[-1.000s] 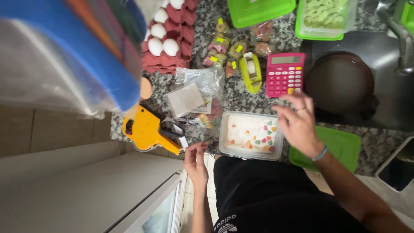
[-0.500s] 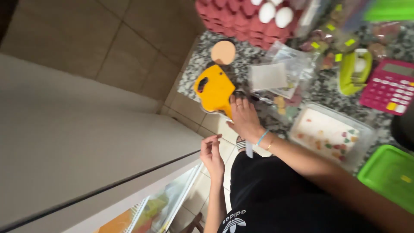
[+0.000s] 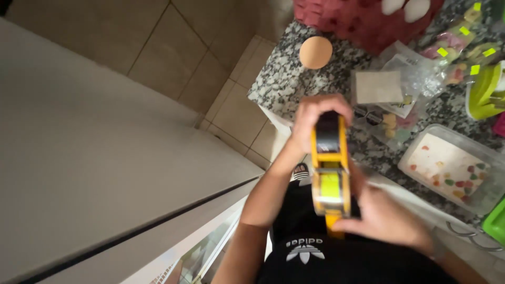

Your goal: The person sorts colored candies from a container into small plastic bags, uses a calculator, and seals the bags using a yellow tape dispenser.

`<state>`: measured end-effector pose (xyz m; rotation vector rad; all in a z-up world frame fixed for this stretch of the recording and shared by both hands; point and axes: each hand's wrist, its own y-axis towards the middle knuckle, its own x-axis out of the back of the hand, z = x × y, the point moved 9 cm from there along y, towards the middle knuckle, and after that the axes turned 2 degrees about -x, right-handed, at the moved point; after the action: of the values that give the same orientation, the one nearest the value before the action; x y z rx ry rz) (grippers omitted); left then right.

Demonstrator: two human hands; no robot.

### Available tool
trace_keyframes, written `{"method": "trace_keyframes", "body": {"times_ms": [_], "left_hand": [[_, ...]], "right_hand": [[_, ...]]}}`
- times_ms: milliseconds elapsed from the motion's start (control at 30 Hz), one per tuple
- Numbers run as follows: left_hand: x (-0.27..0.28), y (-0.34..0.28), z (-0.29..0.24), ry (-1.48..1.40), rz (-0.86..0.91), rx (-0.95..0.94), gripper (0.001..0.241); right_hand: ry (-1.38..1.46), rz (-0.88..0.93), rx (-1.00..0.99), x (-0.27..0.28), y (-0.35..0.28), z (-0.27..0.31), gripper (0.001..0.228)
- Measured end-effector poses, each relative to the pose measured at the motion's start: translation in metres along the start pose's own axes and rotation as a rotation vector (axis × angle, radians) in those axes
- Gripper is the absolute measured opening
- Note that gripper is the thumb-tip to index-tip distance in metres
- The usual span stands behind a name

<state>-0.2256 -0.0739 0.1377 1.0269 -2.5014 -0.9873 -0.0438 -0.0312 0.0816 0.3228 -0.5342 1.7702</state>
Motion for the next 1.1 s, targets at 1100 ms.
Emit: {"method": "trace_keyframes", "body": {"times_ms": [1100], "left_hand": [[0.016,0.007,-0.059,0.072,0.096,0.164,0.073]], "right_hand": [[-0.228,-0.746,0.687,0.060,0.044,0.081,0.058]]}}
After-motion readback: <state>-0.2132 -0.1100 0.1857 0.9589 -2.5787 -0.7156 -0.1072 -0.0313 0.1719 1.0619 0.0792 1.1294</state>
